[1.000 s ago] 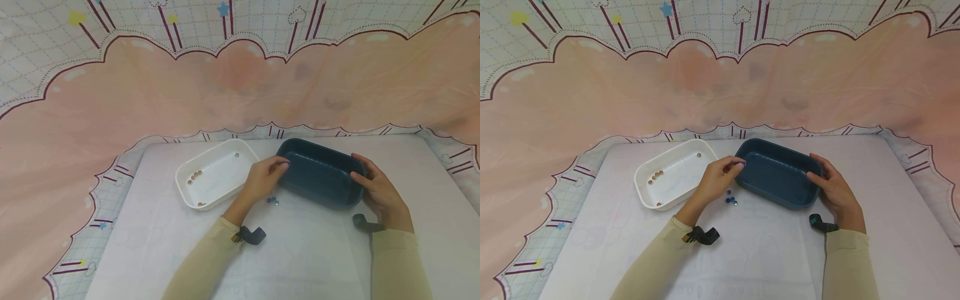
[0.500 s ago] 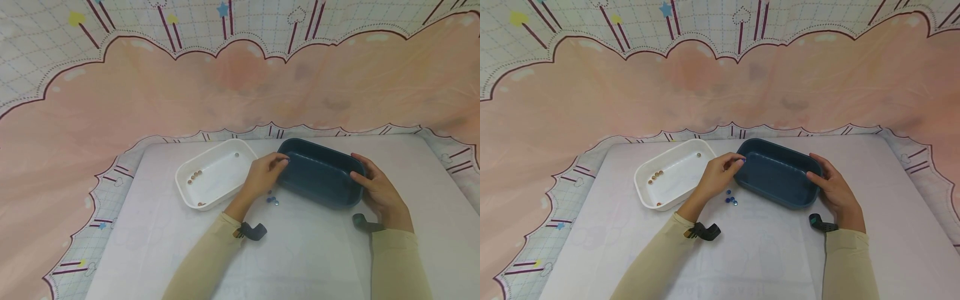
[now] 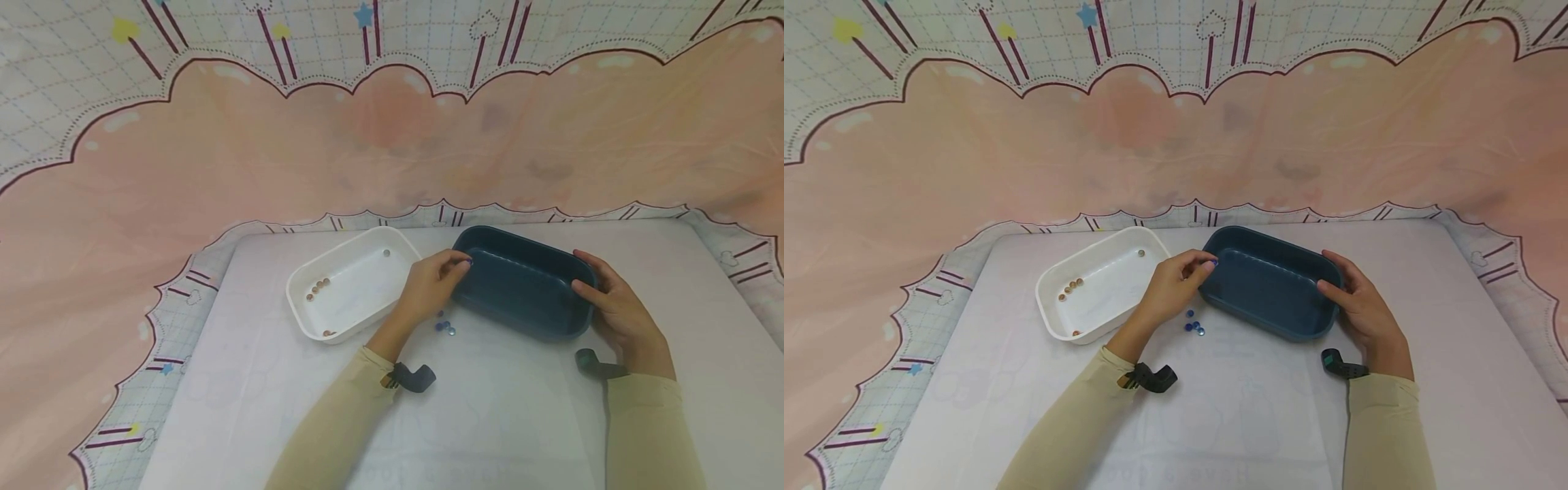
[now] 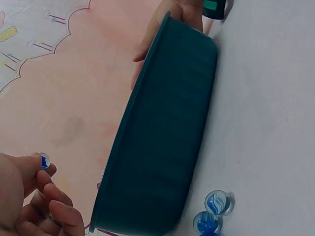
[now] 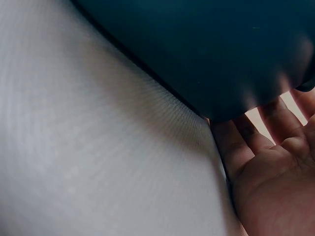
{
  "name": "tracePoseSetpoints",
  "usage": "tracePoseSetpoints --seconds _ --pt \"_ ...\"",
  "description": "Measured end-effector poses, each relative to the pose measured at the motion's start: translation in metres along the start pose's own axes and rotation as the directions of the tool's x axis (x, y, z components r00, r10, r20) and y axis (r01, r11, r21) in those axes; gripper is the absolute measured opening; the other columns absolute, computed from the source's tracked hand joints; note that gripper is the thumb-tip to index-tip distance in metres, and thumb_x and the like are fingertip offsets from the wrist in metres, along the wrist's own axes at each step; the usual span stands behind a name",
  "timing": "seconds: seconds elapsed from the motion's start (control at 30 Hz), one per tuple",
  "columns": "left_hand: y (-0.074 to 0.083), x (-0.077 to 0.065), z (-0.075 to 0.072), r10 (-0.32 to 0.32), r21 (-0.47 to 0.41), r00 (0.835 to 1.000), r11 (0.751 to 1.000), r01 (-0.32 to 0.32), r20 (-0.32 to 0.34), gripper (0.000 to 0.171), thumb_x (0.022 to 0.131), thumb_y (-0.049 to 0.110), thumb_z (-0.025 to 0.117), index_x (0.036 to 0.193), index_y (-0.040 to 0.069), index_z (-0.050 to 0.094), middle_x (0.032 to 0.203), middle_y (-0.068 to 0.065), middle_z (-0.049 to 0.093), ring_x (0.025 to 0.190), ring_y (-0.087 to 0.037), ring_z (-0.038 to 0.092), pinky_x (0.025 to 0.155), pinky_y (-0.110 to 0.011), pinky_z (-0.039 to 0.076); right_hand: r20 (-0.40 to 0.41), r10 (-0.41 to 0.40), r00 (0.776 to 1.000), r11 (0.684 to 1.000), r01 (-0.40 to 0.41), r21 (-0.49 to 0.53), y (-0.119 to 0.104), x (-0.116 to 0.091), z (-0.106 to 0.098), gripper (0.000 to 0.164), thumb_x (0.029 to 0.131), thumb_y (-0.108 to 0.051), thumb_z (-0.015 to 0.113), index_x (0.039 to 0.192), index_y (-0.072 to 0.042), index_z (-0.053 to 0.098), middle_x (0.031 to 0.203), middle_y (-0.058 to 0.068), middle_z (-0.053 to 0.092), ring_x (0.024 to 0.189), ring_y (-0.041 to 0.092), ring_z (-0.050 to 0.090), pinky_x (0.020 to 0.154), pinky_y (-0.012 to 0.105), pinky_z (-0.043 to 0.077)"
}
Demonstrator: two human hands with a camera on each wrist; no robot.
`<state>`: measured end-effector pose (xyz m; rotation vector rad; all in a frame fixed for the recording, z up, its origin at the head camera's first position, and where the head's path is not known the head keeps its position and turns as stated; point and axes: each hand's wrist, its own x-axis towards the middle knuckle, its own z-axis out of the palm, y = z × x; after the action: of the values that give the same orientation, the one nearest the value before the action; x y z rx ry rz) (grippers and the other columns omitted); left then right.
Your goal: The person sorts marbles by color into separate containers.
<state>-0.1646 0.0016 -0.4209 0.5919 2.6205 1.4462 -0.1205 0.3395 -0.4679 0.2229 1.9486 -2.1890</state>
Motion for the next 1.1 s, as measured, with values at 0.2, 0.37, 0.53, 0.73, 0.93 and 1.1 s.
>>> tracePoseSetpoints --seconds 0.2,0.37,0.53,0.73,0.93,1.1 --pt "0.0005 0.0002 -0.0002 0.0 -0.007 1.0 1.0 0.0 -0.001 0.029 0.105 0.034 0.057 0.127 0.018 0.068 0.094 0.001 0.068 0.082 -0.013 0.06 0.068 -0.021 0.051 0.005 -0.014 1.0 1.0 0.013 0.023 0.0007 0.0007 0.0004 0.073 0.1 -0.008 0.063 0.161 -0.028 0.028 0.161 -0.002 0.027 0.146 0.021 0.026 0.093 0.012 0.045" --pt "0.0007 0.0007 -0.0002 0.0 -0.012 1.0 1.0 0.0 -0.001 0.029 0.105 0.033 0.057 0.127 0.018 0.068 0.093 0.0 0.067 0.082 -0.013 0.059 0.067 -0.02 0.051 0.001 -0.005 1.0 1.0 0.005 0.013 0.0 0.0006 0.0006 0.074 0.1 -0.009 0.064 0.162 -0.029 0.028 0.162 -0.002 0.025 0.146 0.02 0.026 0.092 0.012 0.045" --pt "0.0012 0.0003 -0.0012 -0.003 -0.015 1.0 1.0 0.003 -0.001 0.029 0.105 0.034 0.057 0.128 0.019 0.067 0.094 0.001 0.067 0.082 -0.014 0.06 0.067 -0.021 0.051 -0.001 -0.01 1.0 1.0 0.01 0.002 0.0 0.0011 0.0003 0.074 0.1 -0.009 0.064 0.162 -0.027 0.028 0.161 -0.002 0.026 0.145 0.019 0.027 0.093 0.012 0.043" --pt "-0.0028 -0.0001 -0.0009 0.009 -0.016 1.0 1.0 -0.009 -0.003 0.028 0.105 0.033 0.057 0.127 0.019 0.068 0.089 0.001 0.064 0.076 -0.013 0.057 0.062 -0.021 0.049 0.012 -0.04 0.999 0.999 0.04 -0.002 0.0018 0.0011 -0.002 0.072 0.1 -0.007 0.063 0.161 -0.026 0.029 0.157 -0.003 0.032 0.141 0.017 0.031 0.092 0.011 0.043" --pt "-0.0059 -0.0013 -0.0013 0.037 -0.027 0.999 0.999 -0.037 -0.004 0.027 0.104 0.031 0.059 0.126 0.017 0.069 0.083 0.0 0.06 0.069 -0.012 0.054 0.057 -0.02 0.046 0.033 -0.073 0.997 0.997 0.072 0.027 0.0027 0.0011 -0.0032 0.072 0.1 -0.003 0.062 0.161 -0.025 0.03 0.151 -0.005 0.038 0.134 0.013 0.039 0.09 0.012 0.047" --pt "-0.0057 -0.0032 -0.0021 0.04 -0.012 0.999 0.999 -0.041 -0.011 0.027 0.104 0.031 0.059 0.125 0.016 0.069 0.083 0.0 0.062 0.067 -0.011 0.054 0.057 -0.02 0.047 0.037 -0.087 0.995 0.996 0.086 0.028 0.0033 0.0018 -0.0033 0.07 0.1 -0.002 0.061 0.16 -0.024 0.031 0.147 -0.008 0.041 0.131 0.011 0.041 0.091 0.012 0.046"
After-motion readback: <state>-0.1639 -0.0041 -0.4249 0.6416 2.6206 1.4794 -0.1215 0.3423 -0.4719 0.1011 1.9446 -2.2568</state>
